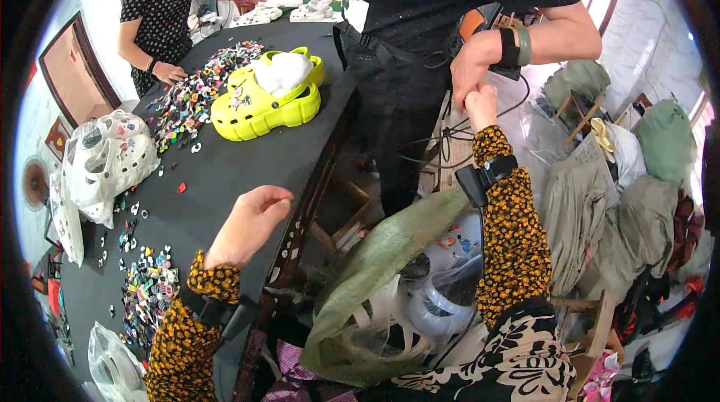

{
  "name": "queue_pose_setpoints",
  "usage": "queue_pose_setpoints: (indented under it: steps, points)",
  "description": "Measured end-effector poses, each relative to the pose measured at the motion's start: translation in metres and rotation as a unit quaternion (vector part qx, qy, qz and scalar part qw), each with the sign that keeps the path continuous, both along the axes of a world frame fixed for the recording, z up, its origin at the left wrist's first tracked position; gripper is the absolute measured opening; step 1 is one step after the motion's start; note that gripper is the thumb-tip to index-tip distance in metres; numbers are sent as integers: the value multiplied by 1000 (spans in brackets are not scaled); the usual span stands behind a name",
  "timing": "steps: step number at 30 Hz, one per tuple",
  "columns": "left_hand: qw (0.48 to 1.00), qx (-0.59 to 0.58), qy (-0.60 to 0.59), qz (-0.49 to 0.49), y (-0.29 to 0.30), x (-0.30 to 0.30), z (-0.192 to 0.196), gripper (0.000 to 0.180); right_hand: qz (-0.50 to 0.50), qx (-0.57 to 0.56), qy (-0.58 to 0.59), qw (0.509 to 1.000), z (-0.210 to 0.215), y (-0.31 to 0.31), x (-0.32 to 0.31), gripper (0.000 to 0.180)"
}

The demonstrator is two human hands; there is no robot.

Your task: Decorate clog-style shoes by inserting plastic charms into the holes.

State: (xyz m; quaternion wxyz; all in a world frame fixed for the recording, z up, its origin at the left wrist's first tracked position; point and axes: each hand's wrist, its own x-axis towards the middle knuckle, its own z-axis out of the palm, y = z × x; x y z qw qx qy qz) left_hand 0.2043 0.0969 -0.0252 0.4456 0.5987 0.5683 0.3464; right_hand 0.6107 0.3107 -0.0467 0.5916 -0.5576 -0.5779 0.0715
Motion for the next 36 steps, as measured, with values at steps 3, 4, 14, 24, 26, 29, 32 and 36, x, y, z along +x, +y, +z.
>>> queue_pose_setpoints:
  steps: [3, 4, 14, 24, 26, 29, 32, 36]
  points:
    - [1000, -21, 14, 13, -2, -11, -3, 22, 23, 24, -11, 999, -3, 4, 4, 23]
    - [999, -37, 24, 19, -2, -12, -4, 22, 32, 25, -10, 999, -3, 3, 2, 25]
    - [999, -47, 6, 0, -3, -20, -9, 22, 9, -19, 55, 998, -39, -9, 36, 29]
    - [999, -42, -6, -2, -13, -29, -1, 23, -13, 113, -17, 993, -32, -26, 15, 35]
    - [999, -45, -5, -4, -16, -29, 0, 23, -34, 80, -22, 996, -38, -26, 21, 37]
    - [999, -39, -2, -8, -23, -32, 1, 23, -80, 106, -76, 988, -40, -28, 22, 39]
    - [1000, -27, 2, -4, -37, -39, 10, 23, -149, 193, -175, 954, -35, -37, 7, 35]
    - [1000, -19, 10, 8, -49, -43, 20, 22, -131, 154, -254, 946, -1, -70, -18, 22]
